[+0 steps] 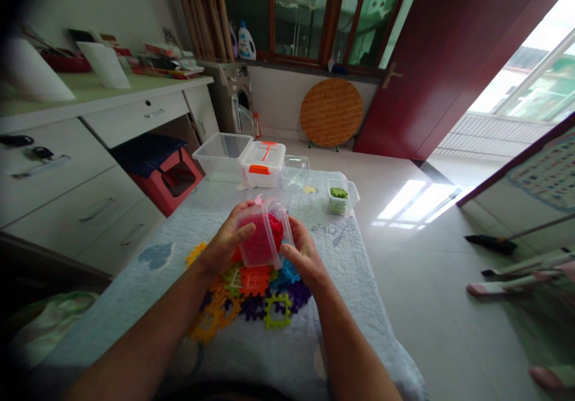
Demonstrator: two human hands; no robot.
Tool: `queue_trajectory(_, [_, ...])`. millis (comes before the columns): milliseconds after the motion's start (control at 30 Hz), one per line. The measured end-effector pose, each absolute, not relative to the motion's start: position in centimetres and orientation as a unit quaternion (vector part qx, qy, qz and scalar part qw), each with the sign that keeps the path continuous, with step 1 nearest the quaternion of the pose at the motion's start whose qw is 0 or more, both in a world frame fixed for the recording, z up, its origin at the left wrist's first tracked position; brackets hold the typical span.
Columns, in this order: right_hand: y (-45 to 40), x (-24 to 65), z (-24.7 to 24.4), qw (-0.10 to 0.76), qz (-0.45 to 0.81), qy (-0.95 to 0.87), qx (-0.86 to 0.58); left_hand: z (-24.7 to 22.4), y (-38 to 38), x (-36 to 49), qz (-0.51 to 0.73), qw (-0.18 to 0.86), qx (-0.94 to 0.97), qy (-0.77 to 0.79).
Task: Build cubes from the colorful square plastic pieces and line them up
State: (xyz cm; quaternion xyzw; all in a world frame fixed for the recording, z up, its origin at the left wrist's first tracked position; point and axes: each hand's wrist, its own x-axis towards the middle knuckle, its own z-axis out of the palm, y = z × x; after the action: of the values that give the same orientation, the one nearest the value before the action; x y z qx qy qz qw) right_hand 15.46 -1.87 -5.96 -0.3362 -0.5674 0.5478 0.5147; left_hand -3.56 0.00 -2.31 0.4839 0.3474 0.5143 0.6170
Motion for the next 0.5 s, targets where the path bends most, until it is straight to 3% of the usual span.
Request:
queue_trajectory(267, [-1.2,16.3,-6.6,0.563,0.566,-0.482,-0.36,-1.3,0.4,-5.1,0.501,0.659,0.403,0.391])
queue_trajectory(500, [-1.0,16.6,-7.3,0.526,0.527,-0.533,-0.401,0.7,1.2,-6.8,0.454,0.616,0.454,0.456])
